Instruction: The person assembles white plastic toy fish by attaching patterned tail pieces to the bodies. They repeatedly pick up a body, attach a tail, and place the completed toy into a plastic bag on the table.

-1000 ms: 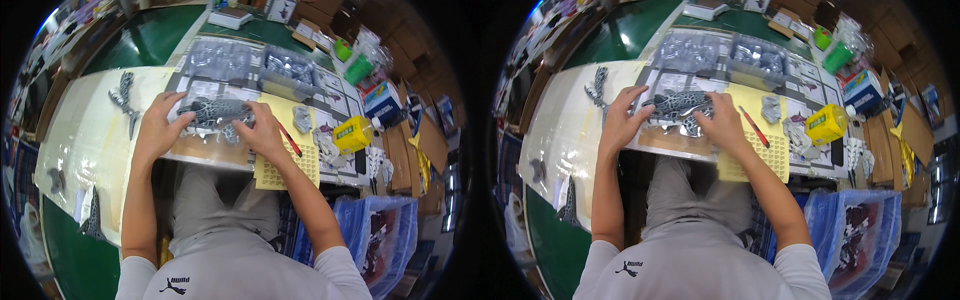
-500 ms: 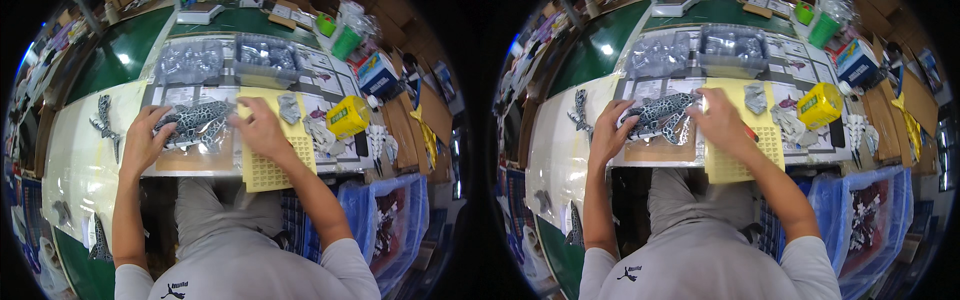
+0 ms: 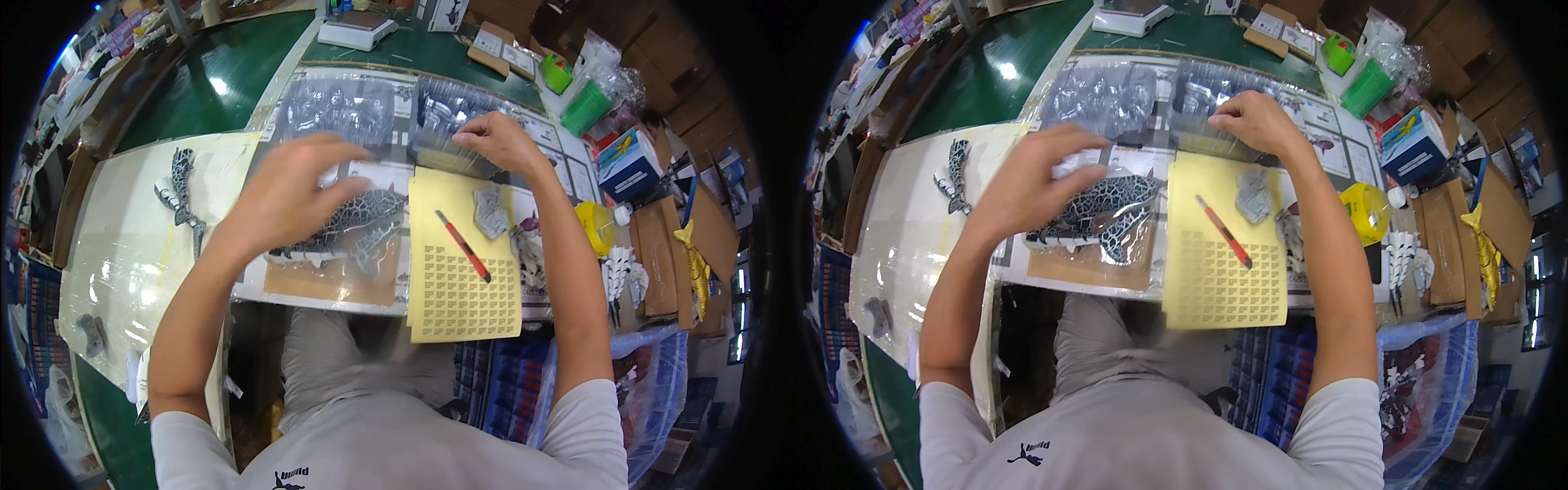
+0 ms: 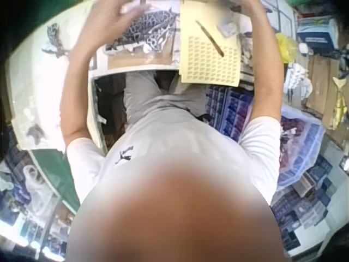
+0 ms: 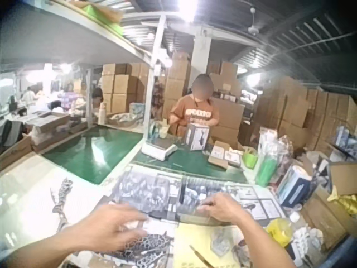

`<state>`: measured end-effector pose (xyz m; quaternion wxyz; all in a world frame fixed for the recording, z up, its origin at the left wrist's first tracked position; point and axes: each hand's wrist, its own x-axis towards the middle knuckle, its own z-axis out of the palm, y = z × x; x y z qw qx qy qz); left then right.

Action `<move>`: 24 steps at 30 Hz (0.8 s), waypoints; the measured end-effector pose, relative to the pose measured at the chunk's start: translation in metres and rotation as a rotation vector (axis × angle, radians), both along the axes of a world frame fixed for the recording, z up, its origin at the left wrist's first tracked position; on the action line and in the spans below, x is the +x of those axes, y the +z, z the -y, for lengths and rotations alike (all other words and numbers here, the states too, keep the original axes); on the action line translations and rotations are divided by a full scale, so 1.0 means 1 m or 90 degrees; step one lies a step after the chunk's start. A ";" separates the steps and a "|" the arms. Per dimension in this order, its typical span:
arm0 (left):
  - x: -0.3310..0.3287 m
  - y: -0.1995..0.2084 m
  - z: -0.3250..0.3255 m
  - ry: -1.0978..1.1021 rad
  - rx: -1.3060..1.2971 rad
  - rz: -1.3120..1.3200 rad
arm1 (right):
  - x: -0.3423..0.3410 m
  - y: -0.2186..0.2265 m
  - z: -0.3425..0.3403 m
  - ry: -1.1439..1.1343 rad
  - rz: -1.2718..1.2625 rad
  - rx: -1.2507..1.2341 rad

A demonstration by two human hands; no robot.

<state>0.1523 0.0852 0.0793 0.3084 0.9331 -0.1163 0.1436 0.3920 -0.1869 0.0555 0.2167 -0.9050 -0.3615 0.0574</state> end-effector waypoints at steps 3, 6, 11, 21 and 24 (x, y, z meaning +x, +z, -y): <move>0.046 -0.011 0.033 -0.114 0.099 0.002 | 0.019 -0.002 0.003 0.016 -0.096 0.041; 0.084 -0.025 0.056 -0.147 0.212 0.029 | 0.030 -0.003 0.002 -0.017 -0.175 0.054; 0.121 -0.042 0.072 -0.148 0.313 -0.029 | 0.029 -0.005 0.003 -0.039 -0.165 0.074; 0.123 -0.055 0.075 -0.130 0.308 -0.026 | -0.002 0.014 0.010 -0.046 0.289 0.208; 0.117 -0.038 0.055 -0.083 0.117 -0.045 | -0.023 0.081 0.014 -0.066 0.401 0.362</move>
